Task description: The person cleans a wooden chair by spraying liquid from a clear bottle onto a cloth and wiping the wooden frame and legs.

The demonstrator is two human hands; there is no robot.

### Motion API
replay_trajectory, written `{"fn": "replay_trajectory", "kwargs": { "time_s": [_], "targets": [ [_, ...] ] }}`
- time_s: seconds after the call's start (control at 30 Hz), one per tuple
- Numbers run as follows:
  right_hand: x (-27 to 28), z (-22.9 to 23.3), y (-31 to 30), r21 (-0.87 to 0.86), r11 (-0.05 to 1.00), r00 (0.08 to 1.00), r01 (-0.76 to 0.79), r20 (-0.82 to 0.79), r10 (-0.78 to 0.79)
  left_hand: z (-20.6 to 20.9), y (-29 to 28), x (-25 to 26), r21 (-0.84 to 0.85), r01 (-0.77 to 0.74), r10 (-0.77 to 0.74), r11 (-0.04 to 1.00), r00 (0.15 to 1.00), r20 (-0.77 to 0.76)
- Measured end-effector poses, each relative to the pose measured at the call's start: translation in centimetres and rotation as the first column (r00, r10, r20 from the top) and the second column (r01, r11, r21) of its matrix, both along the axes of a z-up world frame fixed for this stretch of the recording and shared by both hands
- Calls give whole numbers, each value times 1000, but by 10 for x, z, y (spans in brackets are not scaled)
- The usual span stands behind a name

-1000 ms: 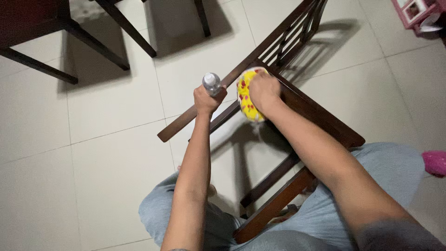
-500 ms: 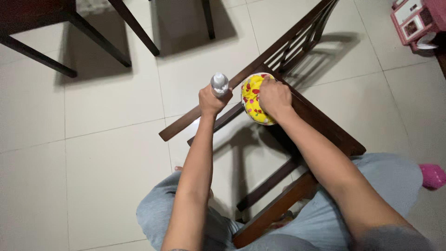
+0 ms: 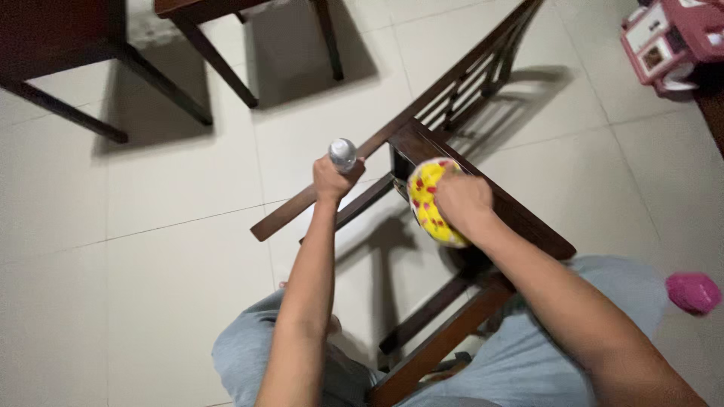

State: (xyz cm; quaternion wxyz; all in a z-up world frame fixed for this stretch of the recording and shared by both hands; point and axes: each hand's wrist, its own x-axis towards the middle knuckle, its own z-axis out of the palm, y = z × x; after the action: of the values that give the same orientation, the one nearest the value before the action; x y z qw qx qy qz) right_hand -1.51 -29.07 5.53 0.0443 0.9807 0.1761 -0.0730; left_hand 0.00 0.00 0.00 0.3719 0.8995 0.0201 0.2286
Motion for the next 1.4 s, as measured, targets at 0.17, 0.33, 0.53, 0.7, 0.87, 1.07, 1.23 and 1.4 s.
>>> {"fn": "replay_trajectory", "kwargs": {
  "time_s": [0.17, 0.33, 0.53, 0.7, 0.87, 1.07, 1.23, 1.4],
  "targets": [
    [-26, 1, -31, -31, 999, 998, -30, 63, 31, 5, -3, -4, 11, 4, -5, 1000, 997, 77],
    [4, -11, 4, 125, 990, 988, -61, 151, 42, 12, -6, -5, 1, -10, 10, 1000, 999, 41],
    [76, -57, 74, 131, 989, 968, -68, 247, 34, 16, -5, -7, 22, 30, -31, 999, 997, 76],
    [86, -59, 75, 113, 989, 956, -97, 287, 61, 14, -6, -7, 3, 12, -12, 1000, 998, 57],
    [51, -7, 54, 126, 992, 999, 31, 8, -32, 15, -5, -6, 22, 0, -2, 1000, 996, 94],
    [-25, 15, -25, 86, 994, 998, 67, -22, -65, 9, -4, -1, 18, -4, 4, 1000, 1000, 29],
    [-51, 15, -56, 10, 999, 997, 37, 67, -38, 13, -6, -2, 13, -15, 15, 1000, 1000, 19],
    [-21, 3, -23, 93, 990, 989, 107, -111, -97, 11, -7, -2, -15, -13, 14, 1000, 998, 53]
  ]
}}
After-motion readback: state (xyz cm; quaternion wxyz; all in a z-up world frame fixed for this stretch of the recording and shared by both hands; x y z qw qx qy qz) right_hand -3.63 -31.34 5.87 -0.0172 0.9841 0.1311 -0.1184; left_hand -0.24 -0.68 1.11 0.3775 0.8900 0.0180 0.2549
